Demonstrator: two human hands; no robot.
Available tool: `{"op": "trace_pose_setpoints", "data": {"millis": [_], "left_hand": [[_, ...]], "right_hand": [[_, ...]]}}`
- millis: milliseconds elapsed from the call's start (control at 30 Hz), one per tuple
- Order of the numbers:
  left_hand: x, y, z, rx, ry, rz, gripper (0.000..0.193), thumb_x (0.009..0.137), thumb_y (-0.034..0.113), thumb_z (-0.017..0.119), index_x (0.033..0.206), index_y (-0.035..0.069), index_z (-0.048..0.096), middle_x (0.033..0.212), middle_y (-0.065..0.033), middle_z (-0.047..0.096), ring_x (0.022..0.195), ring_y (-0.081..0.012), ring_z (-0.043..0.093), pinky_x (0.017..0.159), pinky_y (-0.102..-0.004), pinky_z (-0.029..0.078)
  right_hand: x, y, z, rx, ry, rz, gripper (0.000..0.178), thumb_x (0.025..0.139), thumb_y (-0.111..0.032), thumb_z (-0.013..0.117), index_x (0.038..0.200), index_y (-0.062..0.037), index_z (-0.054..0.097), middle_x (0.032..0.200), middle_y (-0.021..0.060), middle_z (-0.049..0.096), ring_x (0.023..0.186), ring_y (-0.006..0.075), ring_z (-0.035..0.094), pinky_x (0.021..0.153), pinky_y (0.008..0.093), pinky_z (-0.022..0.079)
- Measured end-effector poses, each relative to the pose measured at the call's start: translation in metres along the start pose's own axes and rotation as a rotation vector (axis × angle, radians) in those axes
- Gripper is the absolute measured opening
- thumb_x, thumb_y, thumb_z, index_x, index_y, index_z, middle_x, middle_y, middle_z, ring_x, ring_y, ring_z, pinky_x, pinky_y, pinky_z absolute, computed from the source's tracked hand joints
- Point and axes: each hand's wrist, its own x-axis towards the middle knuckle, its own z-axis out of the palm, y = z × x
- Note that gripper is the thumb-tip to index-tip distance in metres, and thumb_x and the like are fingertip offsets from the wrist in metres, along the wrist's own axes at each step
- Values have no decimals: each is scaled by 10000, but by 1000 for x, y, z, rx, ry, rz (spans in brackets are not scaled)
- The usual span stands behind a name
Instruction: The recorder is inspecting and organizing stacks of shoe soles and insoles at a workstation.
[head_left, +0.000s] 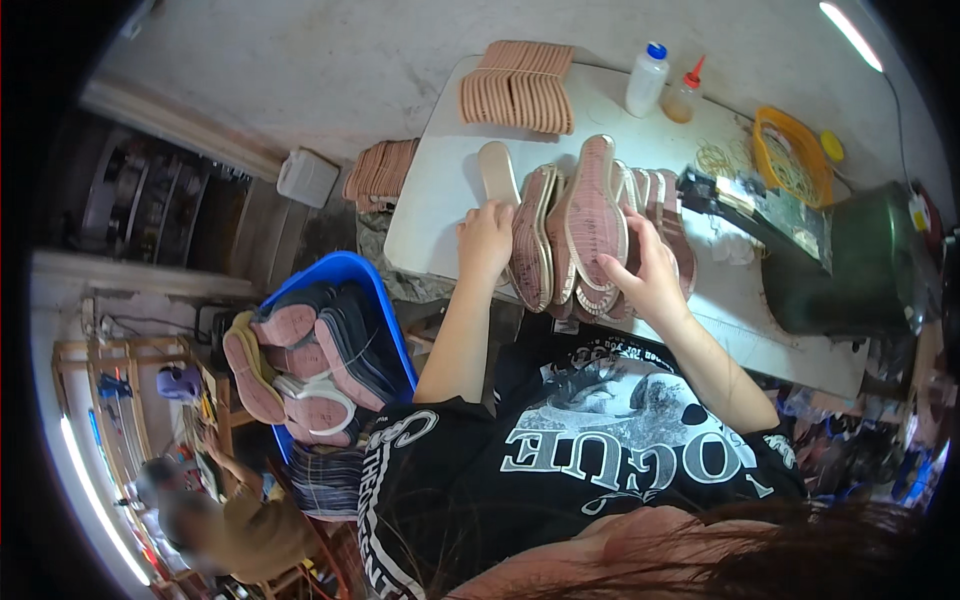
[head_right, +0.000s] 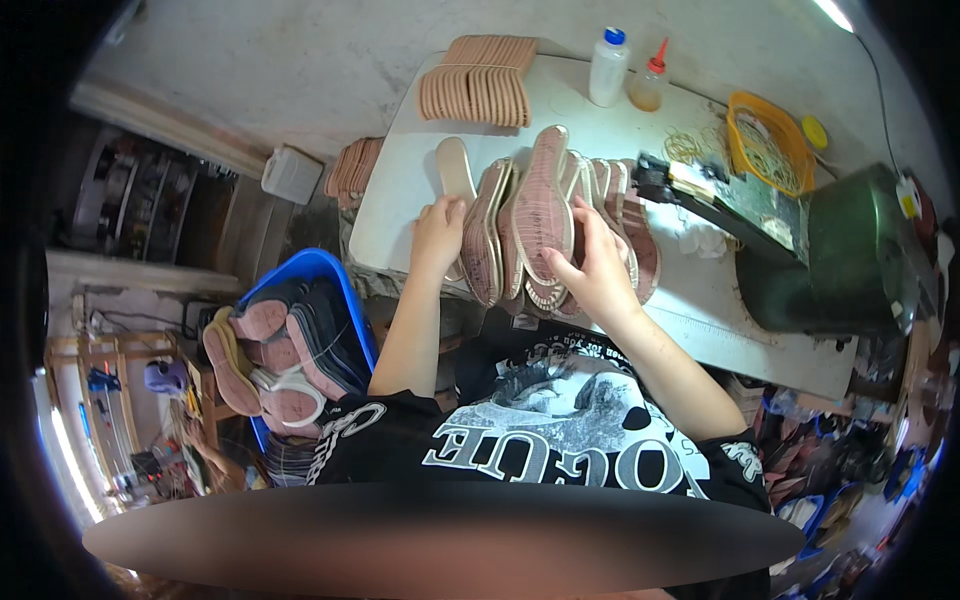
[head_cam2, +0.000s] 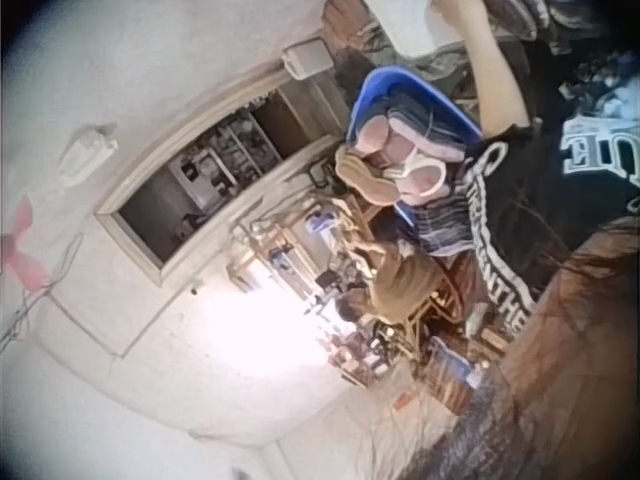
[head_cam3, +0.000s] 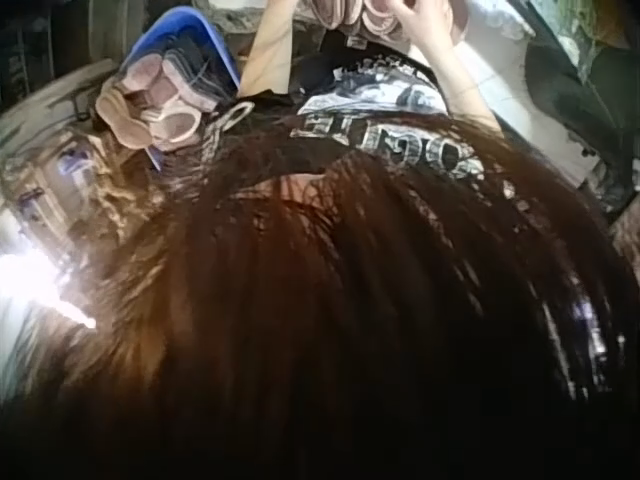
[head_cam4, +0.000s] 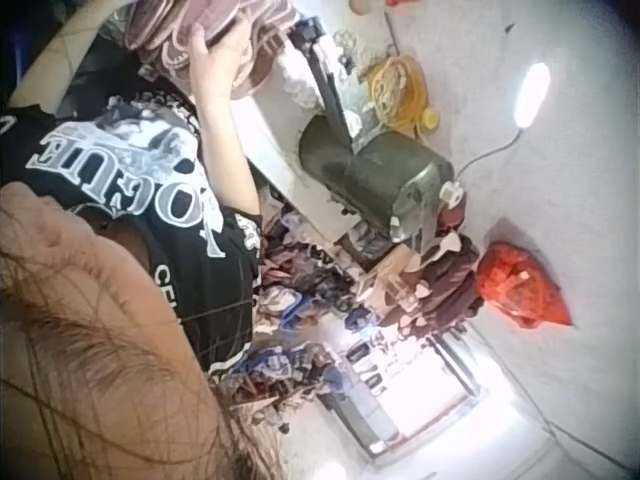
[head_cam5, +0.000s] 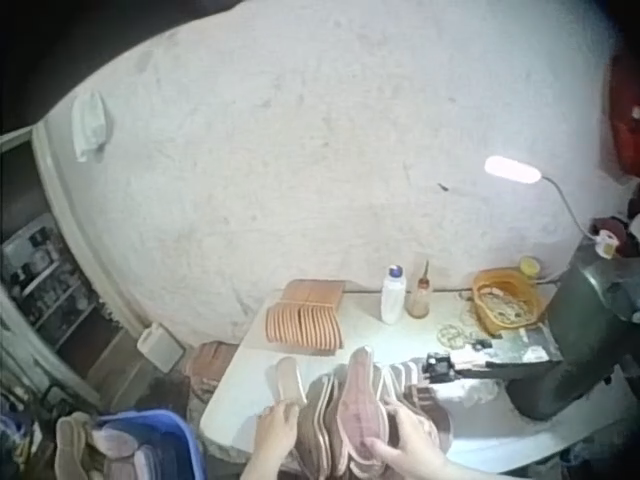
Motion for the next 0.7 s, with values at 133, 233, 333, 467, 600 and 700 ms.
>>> {"op": "trace_pose_setpoints", "data": {"millis": [133, 233, 333, 467, 600, 700], "left_hand": [[13, -29, 4, -176, 109, -55, 428, 836, 256, 684, 1181, 23, 580, 1090, -147, 623, 975, -288, 623, 858, -377, 478], [10, -27, -9, -308, -52, -54, 360, 808, 144, 691, 1125, -4, 606, 1025, -147, 609, 884, -274, 631, 764, -335, 504], [-6, -7, -16, -229, 315, 225, 322, 818, 142, 677, 1091, -23, 633, 995, -151, 595, 846, -269, 619, 780, -348, 495], [-31, 17, -27, 15, 268, 219, 330, 860, 175, 628, 1131, -13, 643, 1034, -145, 578, 859, -288, 598, 802, -364, 484], [-58, 20, -5, 85, 115, 219, 411, 918, 297, 558, 1211, 15, 610, 1101, -169, 572, 995, -387, 559, 893, -439, 445], [-54, 22, 0, 47, 3, 167, 480, 920, 346, 551, 1285, 35, 554, 1182, -214, 547, 1049, -440, 535, 946, -481, 420]], "right_hand": [[-1, 9, 1, 5, -43, 93, 558, 840, -304, 682, 1284, -45, 466, 1421, 176, 461, 1306, 322, 419, 1083, 442, 220], [-2, 11, 4, -21, -29, 102, 550, 845, -311, 675, 1267, -20, 475, 1412, 179, 465, 1273, 321, 439, 1087, 442, 215], [-4, 4, 5, -66, 0, 162, 517, 856, -300, 667, 1243, -11, 480, 1356, 176, 509, 1230, 318, 459, 1085, 444, 215], [-3, -2, 1, -57, -5, 147, 508, 862, -290, 662, 1241, -8, 475, 1266, 175, 564, 1183, 321, 482, 1078, 447, 220], [-3, -13, 10, 27, -82, 168, 494, 860, -272, 653, 1231, -4, 467, 1166, 211, 604, 1151, 333, 503, 1067, 461, 231], [-6, -37, 26, -114, -151, -58, 451, 860, -262, 640, 1191, 0, 481, 1350, 301, 428, 1332, 406, 356, 1084, 505, 217]]}}
